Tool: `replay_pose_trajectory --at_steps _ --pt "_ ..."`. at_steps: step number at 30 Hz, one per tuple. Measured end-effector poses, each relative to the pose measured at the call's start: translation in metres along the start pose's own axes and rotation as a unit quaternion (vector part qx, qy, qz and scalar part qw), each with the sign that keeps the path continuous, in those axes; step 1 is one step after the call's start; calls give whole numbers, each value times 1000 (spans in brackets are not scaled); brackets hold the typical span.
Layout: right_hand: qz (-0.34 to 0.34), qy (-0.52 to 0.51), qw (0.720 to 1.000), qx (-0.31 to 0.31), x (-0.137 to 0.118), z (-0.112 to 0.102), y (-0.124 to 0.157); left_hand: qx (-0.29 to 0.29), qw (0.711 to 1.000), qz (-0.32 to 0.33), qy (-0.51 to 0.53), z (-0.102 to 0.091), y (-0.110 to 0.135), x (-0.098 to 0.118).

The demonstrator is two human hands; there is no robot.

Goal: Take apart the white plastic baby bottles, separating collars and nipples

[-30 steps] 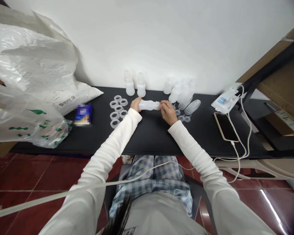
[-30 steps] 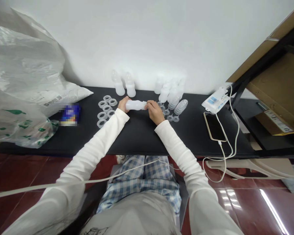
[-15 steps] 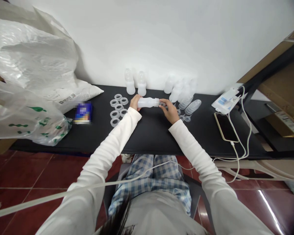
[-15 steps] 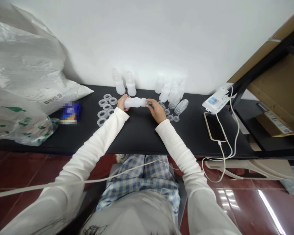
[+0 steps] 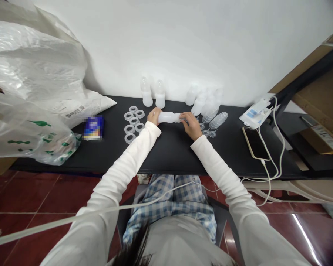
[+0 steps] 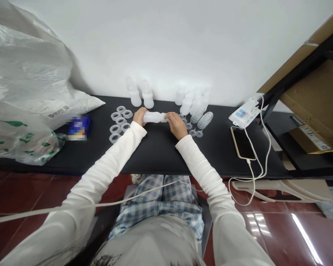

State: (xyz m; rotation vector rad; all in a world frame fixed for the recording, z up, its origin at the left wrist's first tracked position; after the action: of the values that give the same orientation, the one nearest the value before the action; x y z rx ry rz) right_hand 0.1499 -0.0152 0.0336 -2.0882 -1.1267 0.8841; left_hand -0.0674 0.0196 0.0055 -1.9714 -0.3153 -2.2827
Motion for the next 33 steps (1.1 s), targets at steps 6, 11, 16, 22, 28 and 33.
replay_pose_trajectory --at_steps 6,11,16,22,28,33 --pt "0 -20 1000 1 -3 -2 -2 -8 999 -28 32 4 3 5" --pt "2 -40 999 18 -1 -1 -1 -24 998 -40 41 6 5 7" --pt "30 -45 998 15 4 -1 1 -18 999 -20 38 3 2 2" --pt "53 -25 998 -1 12 -1 3 -29 999 -32 32 3 1 2" --pt "45 27 999 -11 13 -2 3 -40 998 -29 39 5 7 8" --pt "38 74 996 -27 10 -2 2 -46 998 -27 17 6 11 11"
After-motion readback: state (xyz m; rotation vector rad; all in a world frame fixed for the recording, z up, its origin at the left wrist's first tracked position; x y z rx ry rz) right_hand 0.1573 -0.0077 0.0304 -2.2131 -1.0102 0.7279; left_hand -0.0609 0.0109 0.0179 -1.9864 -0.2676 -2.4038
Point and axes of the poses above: each hand's wrist, its own y-axis away from the middle knuckle, its own z-axis out of the palm, x = y × z, the point moved 2 cm from there along -y, towards the middle knuckle, and after that the axes turned 13 degrees about -z, right-handed, at the moved point
